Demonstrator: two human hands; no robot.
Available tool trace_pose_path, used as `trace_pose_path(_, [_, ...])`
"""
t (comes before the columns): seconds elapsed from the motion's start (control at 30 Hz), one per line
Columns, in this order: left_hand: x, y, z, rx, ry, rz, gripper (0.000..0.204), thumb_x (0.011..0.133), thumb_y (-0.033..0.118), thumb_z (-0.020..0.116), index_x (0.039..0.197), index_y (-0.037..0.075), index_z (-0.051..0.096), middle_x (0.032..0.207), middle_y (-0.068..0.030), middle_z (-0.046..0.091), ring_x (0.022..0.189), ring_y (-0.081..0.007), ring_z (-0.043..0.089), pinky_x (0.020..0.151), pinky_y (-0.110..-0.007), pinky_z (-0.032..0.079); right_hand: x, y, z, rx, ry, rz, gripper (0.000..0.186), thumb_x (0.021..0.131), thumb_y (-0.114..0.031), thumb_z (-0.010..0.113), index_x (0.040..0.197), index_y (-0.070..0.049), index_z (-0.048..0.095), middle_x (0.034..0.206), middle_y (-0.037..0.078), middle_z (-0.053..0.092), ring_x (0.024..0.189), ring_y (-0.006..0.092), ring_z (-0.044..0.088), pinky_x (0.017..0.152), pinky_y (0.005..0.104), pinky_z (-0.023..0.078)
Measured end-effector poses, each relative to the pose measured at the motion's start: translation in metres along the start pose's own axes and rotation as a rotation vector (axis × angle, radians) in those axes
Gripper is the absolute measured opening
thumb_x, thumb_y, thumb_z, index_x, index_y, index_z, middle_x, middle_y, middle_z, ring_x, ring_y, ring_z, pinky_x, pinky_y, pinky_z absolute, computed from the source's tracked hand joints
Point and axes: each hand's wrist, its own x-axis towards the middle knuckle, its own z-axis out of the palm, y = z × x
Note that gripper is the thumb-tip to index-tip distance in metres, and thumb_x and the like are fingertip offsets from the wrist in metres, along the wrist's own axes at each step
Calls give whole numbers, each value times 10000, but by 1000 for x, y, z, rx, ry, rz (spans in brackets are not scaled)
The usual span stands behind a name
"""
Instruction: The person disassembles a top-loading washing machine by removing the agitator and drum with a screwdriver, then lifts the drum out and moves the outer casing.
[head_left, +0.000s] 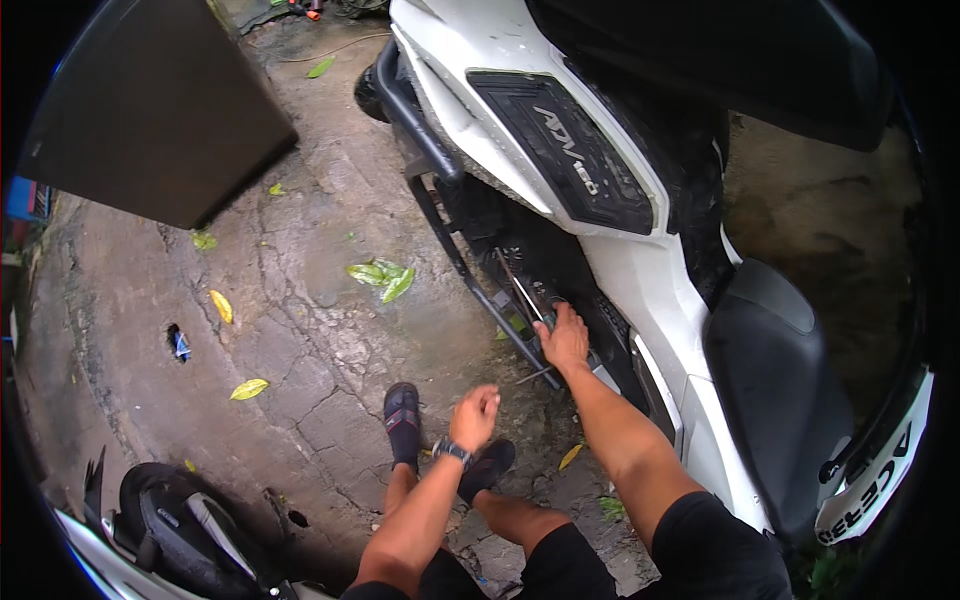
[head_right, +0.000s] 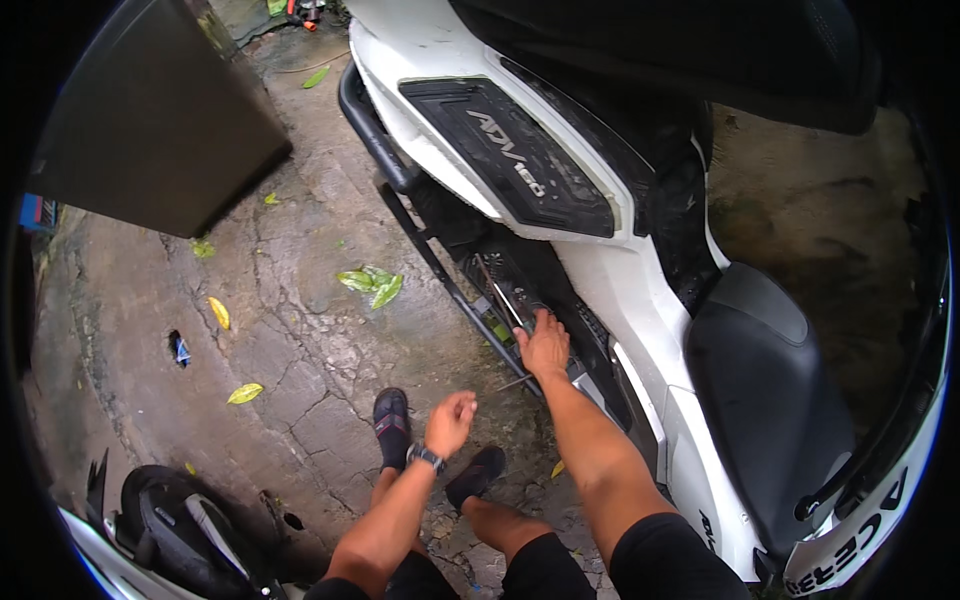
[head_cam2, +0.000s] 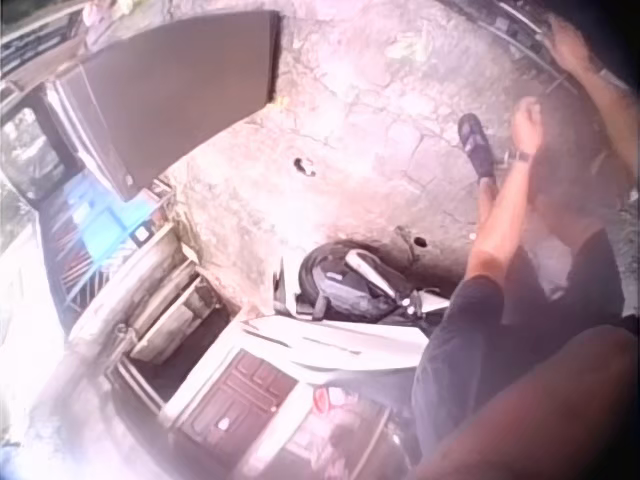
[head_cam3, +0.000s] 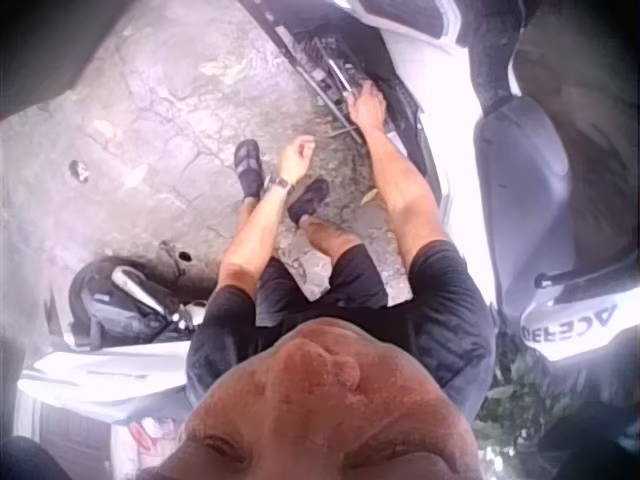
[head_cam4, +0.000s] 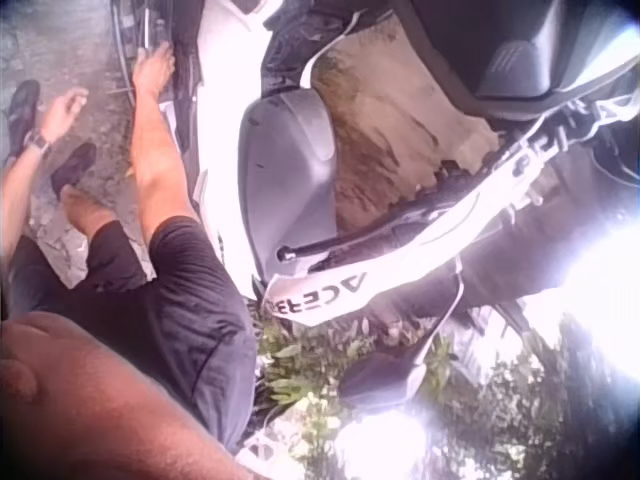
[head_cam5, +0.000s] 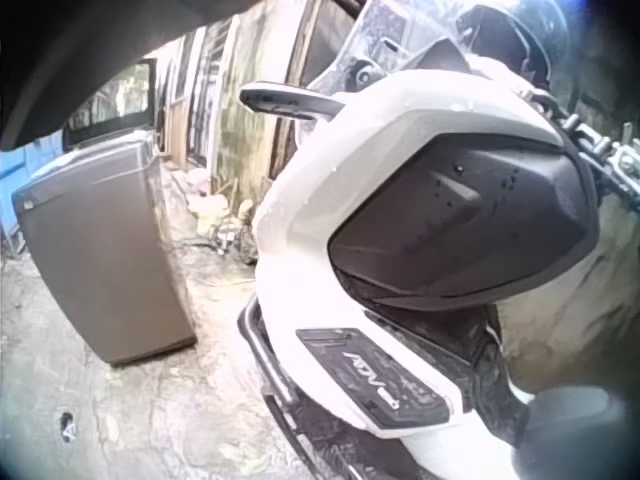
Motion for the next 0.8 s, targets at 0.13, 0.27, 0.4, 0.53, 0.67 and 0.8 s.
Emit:
trace_pose_path(0.13, [-98, -13, -40, 74, 45, -74, 202, 958, 181, 676, 1107, 51, 714, 820, -88, 734, 724, -186, 698, 708, -331, 556, 1, -23, -14, -160, -80, 30, 668, 870, -501, 726, 1285, -30, 496, 1181, 196, 610, 1108, 361, 608, 927, 498, 487])
trace_pose_path(0.27, [-174, -17, -88, 0, 154, -143, 209, 967, 178, 687, 1127, 45, 706, 845, -62, 725, 734, -139, 672, 696, -302, 542, -13, -33, -30, -197, -47, 32, 840, 755, -501, 838, 1346, -55, 441, 1164, 198, 534, 1104, 405, 593, 903, 513, 507])
trace_pose_path(0.4, [-243, -39, -134, -58, 338, -329, 211, 985, 182, 674, 1126, 27, 694, 835, -50, 712, 718, -120, 651, 694, -278, 535, -34, -48, -41, -221, -38, 10, 932, 716, -440, 886, 1446, -113, 407, 1351, 192, 463, 1211, 402, 519, 970, 528, 444])
trace_pose_path(0.53, [-344, -62, -156, 12, 632, -467, 320, 947, 310, 722, 1094, 26, 702, 847, -96, 717, 760, -183, 658, 744, -323, 542, -69, -65, -73, -183, 23, 22, 935, 728, -394, 875, 1471, -118, 379, 1391, 187, 432, 1237, 405, 495, 987, 534, 415])
trace_pose_path(0.67, [-527, -99, -134, 285, 438, -881, 247, 893, 303, 720, 975, 70, 724, 958, -152, 755, 864, -289, 731, 786, -401, 568, -133, -78, -107, -64, 83, 43, 858, 751, -280, 826, 1455, -100, 370, 1450, 211, 376, 1297, 411, 437, 997, 556, 394])
trace_pose_path(0.8, [-586, -81, -155, 284, -69, -1131, 247, 913, 299, 664, 982, 73, 737, 984, -155, 753, 907, -290, 729, 808, -419, 571, -213, -108, -153, -69, -167, 100, 720, 771, -424, 772, 1331, -74, 486, 1422, 223, 378, 1304, 415, 432, 1031, 599, 385])
